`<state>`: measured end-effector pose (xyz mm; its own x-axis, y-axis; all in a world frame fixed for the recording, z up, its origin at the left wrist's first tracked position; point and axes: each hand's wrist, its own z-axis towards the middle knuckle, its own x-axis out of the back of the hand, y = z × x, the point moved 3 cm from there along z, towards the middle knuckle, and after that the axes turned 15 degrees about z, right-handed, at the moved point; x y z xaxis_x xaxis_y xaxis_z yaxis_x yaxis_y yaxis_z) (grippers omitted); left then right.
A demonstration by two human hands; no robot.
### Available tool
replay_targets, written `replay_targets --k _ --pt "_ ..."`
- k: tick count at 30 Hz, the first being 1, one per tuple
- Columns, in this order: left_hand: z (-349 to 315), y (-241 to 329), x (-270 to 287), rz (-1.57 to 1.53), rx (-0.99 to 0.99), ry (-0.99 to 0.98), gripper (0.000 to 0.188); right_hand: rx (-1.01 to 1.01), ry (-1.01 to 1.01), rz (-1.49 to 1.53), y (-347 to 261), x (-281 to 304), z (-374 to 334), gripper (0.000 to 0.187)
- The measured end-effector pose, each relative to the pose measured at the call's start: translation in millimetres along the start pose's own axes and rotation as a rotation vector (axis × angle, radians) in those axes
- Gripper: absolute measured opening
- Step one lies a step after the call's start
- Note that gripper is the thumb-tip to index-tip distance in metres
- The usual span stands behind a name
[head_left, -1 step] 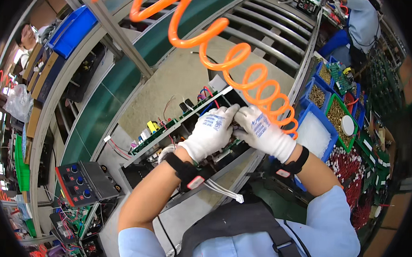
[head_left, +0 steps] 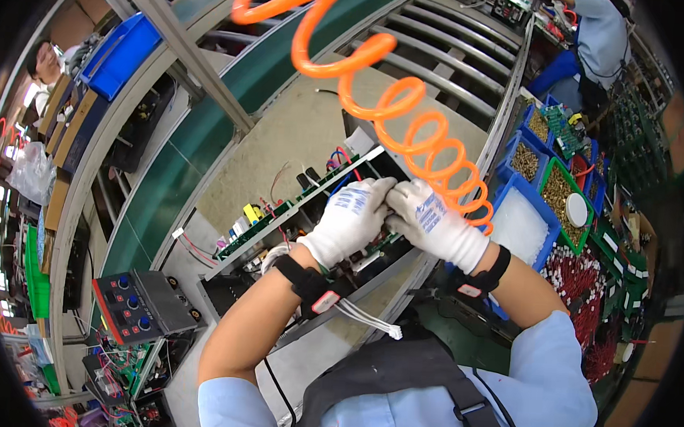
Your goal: The worker is assembling the internal wiring and circuit boards of a solar inverter on a factory assembly line.
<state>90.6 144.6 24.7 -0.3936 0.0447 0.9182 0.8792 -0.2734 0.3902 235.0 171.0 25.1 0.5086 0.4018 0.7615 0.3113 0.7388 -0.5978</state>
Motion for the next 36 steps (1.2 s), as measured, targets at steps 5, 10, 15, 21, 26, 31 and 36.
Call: replay_targets --k 5,10,15,21,26,31,36 --pt "-4 -8 -1 -0.056 0.206 0.102 0.021 -0.090 0.130 -0.116 -10 -12 10 0.016" --pt "-46 -32 3 -0.142 0.392 0.161 0.021 -0.227 0.156 0.286 8 -31 15 0.016" --pt "-125 12 30 -0.172 0.283 -0.018 0.019 -0.231 0.114 0.488 -8 -5 6 0.028" --pt "-171 70 130 -0.679 0.454 0.298 0.017 0.463 -0.190 0.542 -119 -11 24 0.028" --pt "-134 20 142 -0.806 0.574 0.514 0.018 0.240 0.137 0.810 -114 8 48 0.019" --pt "-67 -32 82 -0.615 0.630 0.327 0.017 0.030 0.051 0.196 -63 -6 79 0.024" --pt "-39 -64 40 -0.127 0.580 0.183 0.021 -0.129 -0.073 -0.022 -16 -37 78 0.020"
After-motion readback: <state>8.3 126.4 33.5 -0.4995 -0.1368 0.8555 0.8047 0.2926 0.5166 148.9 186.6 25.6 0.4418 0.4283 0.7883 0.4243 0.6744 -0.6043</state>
